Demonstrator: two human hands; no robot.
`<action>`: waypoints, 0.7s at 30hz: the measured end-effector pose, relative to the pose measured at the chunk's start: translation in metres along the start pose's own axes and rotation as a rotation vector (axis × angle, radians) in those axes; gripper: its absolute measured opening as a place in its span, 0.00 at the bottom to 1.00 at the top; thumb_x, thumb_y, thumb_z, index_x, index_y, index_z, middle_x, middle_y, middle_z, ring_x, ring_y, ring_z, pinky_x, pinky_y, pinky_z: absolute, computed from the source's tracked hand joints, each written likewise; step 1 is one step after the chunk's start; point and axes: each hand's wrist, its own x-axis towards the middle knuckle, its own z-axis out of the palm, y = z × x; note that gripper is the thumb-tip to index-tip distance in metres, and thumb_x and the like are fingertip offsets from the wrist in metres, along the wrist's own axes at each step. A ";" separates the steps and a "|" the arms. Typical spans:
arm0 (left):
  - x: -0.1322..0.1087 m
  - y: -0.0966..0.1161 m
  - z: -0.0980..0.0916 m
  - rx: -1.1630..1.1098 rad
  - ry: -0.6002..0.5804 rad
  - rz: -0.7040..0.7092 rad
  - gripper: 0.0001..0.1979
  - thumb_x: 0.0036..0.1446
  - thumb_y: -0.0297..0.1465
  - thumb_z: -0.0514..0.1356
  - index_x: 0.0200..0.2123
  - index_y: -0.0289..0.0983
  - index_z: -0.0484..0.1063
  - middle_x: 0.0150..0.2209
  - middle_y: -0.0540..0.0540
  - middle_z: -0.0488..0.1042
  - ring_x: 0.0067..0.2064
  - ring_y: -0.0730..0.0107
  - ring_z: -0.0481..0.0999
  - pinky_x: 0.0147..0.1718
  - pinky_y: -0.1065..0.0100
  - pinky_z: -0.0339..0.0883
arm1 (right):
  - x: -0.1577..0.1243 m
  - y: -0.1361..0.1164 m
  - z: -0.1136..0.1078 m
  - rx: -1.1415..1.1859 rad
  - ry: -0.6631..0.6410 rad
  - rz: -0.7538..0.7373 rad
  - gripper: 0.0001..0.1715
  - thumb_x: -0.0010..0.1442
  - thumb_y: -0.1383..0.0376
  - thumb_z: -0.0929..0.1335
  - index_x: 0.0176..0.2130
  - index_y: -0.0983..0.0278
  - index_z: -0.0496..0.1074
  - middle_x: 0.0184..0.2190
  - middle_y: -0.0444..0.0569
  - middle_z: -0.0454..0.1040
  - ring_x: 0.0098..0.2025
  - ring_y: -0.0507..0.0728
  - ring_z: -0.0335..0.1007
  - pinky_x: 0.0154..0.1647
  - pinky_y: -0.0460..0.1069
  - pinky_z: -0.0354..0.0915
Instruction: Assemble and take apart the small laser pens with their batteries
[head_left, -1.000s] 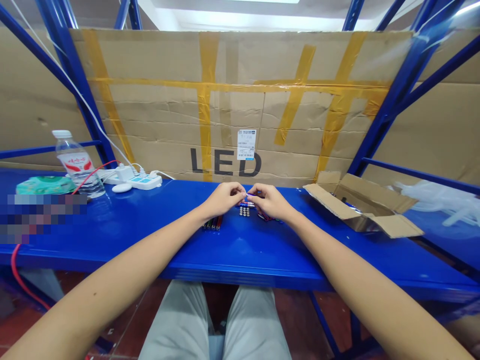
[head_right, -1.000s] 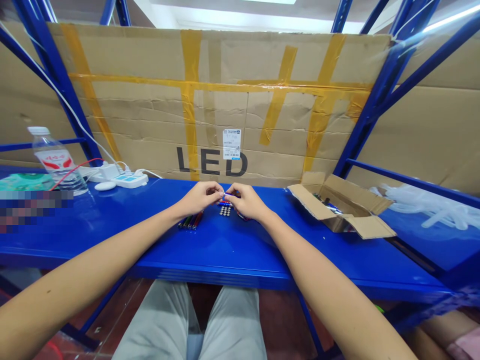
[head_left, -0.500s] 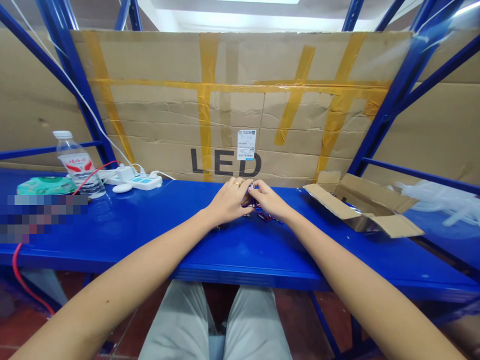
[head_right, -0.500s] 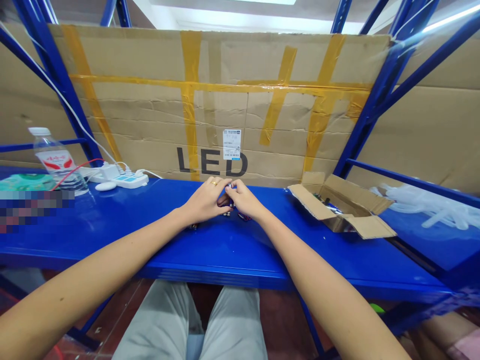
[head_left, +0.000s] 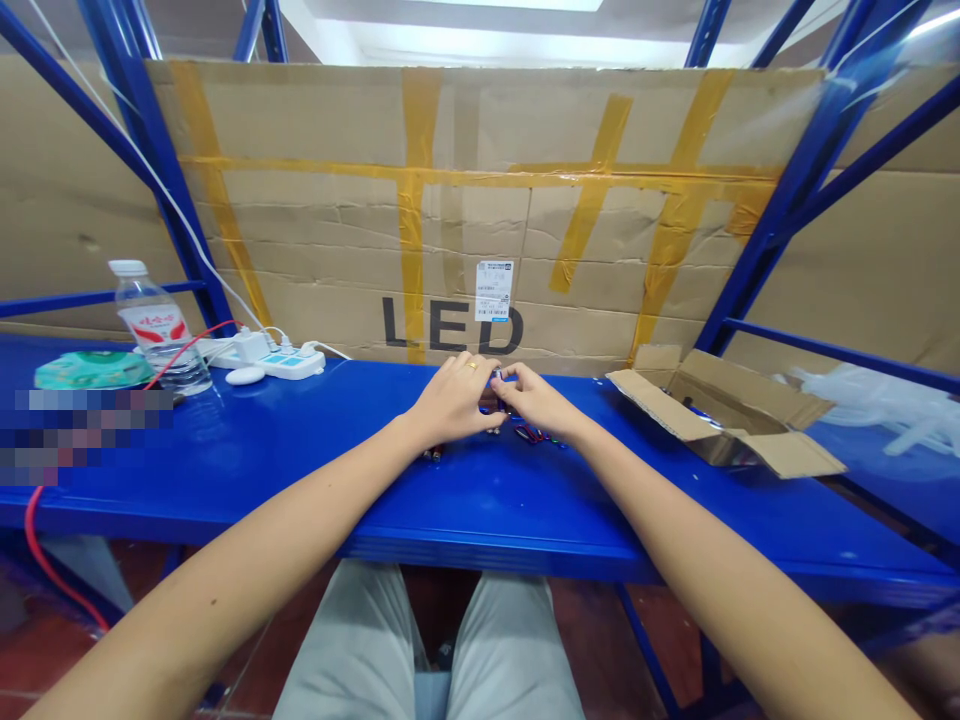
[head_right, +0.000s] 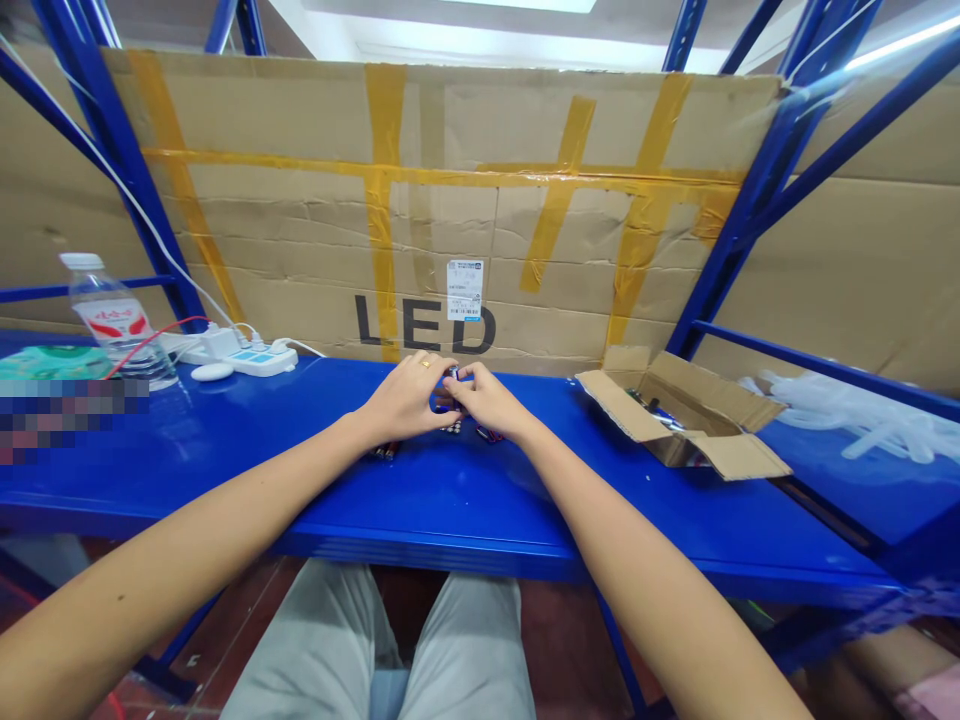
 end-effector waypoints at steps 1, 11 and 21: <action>0.000 -0.001 -0.001 -0.006 0.015 -0.014 0.26 0.52 0.43 0.63 0.50 0.34 0.67 0.46 0.37 0.72 0.49 0.51 0.68 0.48 0.55 0.62 | 0.000 -0.003 -0.006 -0.053 0.021 -0.011 0.11 0.64 0.57 0.63 0.40 0.61 0.60 0.29 0.46 0.74 0.31 0.55 0.73 0.32 0.50 0.68; -0.004 -0.013 0.004 -0.304 0.123 -0.293 0.26 0.52 0.47 0.63 0.48 0.36 0.67 0.41 0.42 0.74 0.44 0.60 0.73 0.44 0.60 0.65 | -0.010 -0.017 -0.037 -0.802 -0.283 0.122 0.05 0.48 0.64 0.73 0.24 0.63 0.77 0.23 0.47 0.77 0.25 0.55 0.69 0.25 0.48 0.60; -0.005 -0.006 0.005 -0.322 0.048 -0.243 0.26 0.50 0.48 0.64 0.46 0.36 0.69 0.39 0.42 0.74 0.43 0.59 0.72 0.44 0.58 0.66 | -0.008 -0.008 -0.029 -0.889 -0.301 0.128 0.02 0.45 0.66 0.73 0.23 0.62 0.77 0.23 0.49 0.77 0.23 0.55 0.69 0.24 0.48 0.59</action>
